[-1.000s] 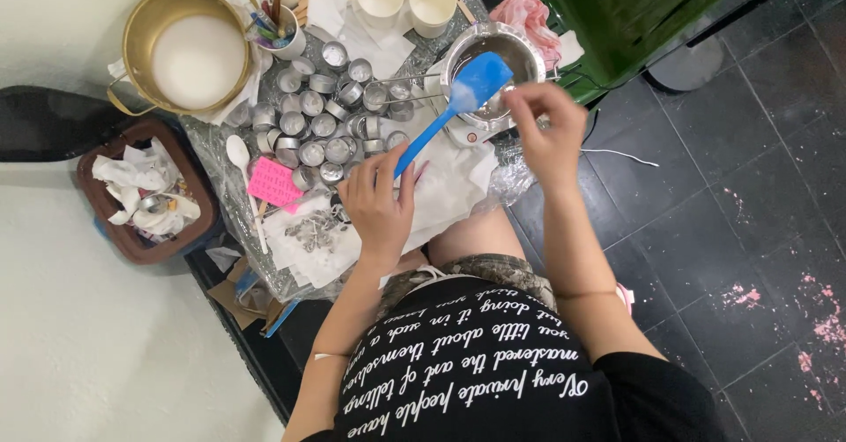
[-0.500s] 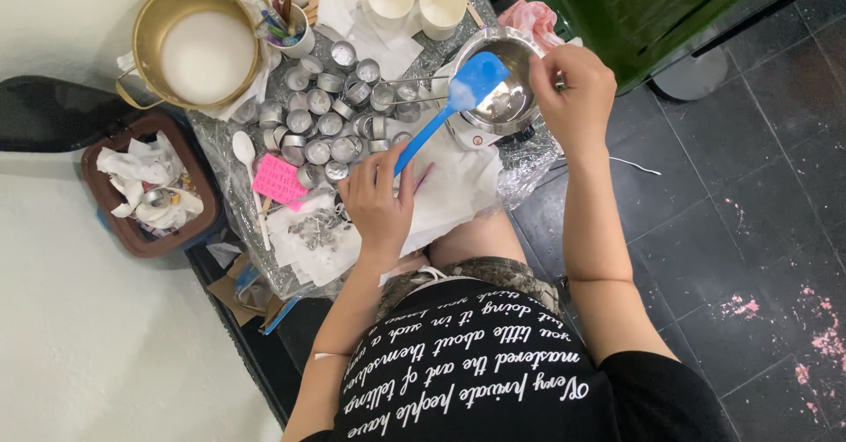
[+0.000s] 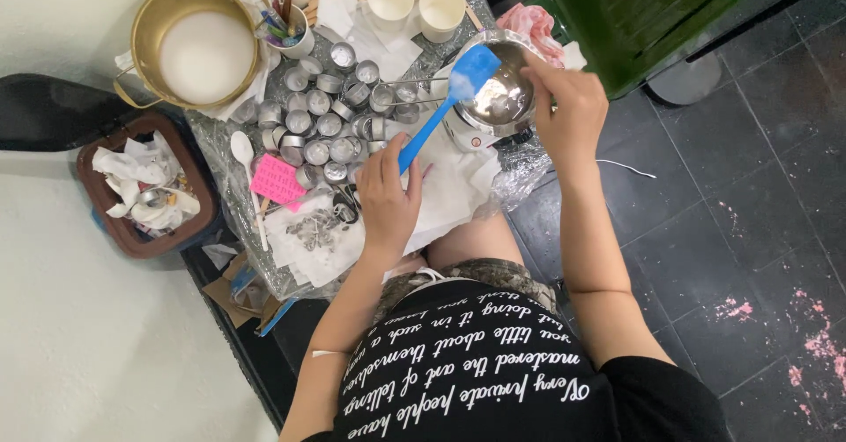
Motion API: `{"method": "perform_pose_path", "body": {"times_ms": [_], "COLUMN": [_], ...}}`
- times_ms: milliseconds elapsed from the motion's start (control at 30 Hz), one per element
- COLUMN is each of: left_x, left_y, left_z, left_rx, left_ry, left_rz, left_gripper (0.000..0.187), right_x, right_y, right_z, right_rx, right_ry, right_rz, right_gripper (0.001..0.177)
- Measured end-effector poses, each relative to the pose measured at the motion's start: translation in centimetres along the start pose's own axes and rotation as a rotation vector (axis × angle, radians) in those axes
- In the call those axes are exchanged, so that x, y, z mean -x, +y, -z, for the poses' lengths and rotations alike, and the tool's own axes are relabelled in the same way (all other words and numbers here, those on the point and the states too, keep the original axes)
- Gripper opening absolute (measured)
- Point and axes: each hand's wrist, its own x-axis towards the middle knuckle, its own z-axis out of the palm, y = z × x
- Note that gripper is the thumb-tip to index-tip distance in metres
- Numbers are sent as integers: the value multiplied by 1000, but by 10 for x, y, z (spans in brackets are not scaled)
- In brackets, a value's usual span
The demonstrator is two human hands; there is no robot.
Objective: Melting and stirring wax in a pot on an electric heater for candle production.
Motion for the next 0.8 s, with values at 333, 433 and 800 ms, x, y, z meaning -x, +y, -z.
{"method": "perform_pose_path", "body": {"times_ms": [333, 433, 800], "left_x": [-14, -12, -6], "left_y": [24, 34, 36], "left_z": [2, 1, 29], "left_rx": [45, 30, 232], "left_ry": [-70, -91, -167], "left_rz": [-54, -89, -3], "left_gripper": [47, 48, 76], "right_x": [23, 36, 37], "right_y": [-63, -78, -40], "right_z": [2, -10, -5], "right_rx": [-172, -286, -326], "right_ry": [-107, -210, -173], "right_rz": [67, 132, 27], "right_gripper": [51, 53, 37]}}
